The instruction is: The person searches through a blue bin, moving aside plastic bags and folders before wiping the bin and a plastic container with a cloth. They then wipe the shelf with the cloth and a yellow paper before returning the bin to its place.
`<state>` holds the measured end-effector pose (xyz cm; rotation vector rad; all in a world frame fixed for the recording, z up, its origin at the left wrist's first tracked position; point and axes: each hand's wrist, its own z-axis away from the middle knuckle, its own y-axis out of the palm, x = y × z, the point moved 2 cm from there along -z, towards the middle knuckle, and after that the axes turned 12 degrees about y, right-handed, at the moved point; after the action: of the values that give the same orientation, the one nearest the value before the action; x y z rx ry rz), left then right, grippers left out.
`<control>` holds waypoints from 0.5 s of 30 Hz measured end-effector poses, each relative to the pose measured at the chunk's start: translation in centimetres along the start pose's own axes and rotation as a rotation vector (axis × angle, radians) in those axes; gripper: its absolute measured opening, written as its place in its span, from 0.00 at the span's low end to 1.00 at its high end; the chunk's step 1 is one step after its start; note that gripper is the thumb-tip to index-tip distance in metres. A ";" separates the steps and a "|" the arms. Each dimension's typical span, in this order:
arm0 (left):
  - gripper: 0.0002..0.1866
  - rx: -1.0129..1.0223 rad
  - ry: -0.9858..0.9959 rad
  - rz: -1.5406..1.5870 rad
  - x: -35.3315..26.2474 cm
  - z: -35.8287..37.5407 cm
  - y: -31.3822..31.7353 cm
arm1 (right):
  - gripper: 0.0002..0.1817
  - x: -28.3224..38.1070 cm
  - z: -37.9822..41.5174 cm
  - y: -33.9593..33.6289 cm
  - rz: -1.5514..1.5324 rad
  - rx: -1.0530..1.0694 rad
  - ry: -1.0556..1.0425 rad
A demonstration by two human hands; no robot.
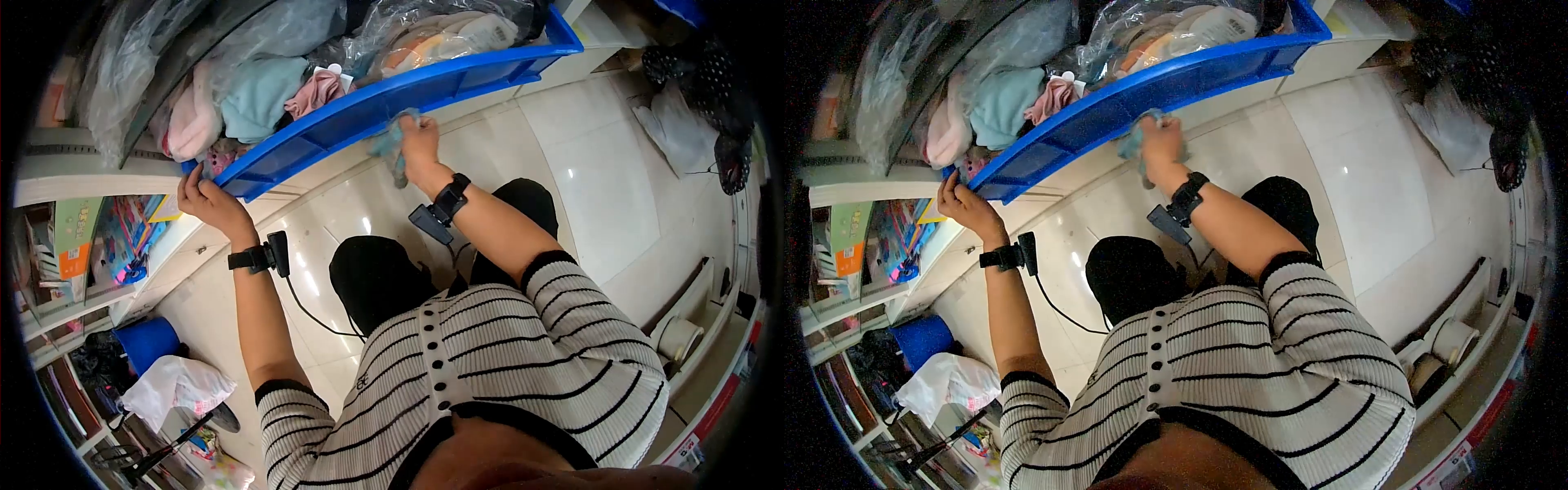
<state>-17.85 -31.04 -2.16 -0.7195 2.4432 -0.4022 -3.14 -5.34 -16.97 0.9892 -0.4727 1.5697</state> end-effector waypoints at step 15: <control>0.17 0.009 0.057 -0.015 0.7 0.0 0.0 | 0.14 2.8 -0.5 -2.0 0.483 0.391 0.229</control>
<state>-18.30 -31.44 -2.41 -0.7318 2.4888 -0.4449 -1.35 -2.74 -15.45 1.0130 -0.2559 2.2442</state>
